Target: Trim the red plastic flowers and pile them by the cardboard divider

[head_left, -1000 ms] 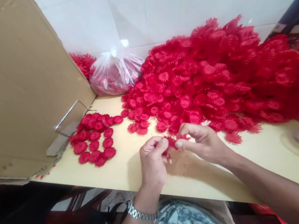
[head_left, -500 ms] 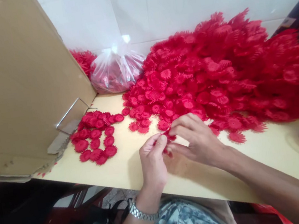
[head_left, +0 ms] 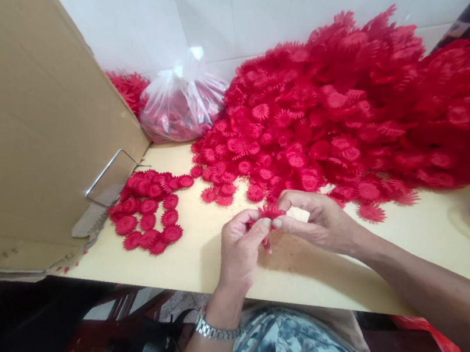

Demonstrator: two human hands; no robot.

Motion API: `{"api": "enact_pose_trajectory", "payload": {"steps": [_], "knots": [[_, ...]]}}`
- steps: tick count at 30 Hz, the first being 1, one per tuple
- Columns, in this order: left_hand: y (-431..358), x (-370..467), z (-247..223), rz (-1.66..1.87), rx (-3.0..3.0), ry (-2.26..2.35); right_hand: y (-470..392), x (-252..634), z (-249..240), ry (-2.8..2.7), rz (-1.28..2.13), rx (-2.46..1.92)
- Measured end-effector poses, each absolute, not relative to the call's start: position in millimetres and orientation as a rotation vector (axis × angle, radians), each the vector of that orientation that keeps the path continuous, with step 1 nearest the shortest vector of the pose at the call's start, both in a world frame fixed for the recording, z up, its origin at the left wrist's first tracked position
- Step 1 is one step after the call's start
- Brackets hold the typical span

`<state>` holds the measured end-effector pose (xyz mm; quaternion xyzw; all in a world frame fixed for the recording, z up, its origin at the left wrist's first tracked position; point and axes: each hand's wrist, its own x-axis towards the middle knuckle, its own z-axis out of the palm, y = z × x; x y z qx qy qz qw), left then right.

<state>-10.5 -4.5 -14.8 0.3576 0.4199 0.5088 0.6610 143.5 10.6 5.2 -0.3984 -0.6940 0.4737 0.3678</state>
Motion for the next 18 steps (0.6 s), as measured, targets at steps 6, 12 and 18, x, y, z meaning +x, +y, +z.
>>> {"api": "enact_pose_trajectory", "payload": {"steps": [6, 12, 18], "knots": [[-8, -8, -18, 1.171, 0.849, 0.991, 9, 139, 4, -1.525, 1.48, -0.976], [-9, -10, -21, 1.166, 0.888, 0.96, 9, 138, -2, -1.435, 1.536, -0.991], [-11, -13, -23, 1.235, 0.839, 1.042, 9, 144, -7, -1.564, 1.325, -1.164]]}}
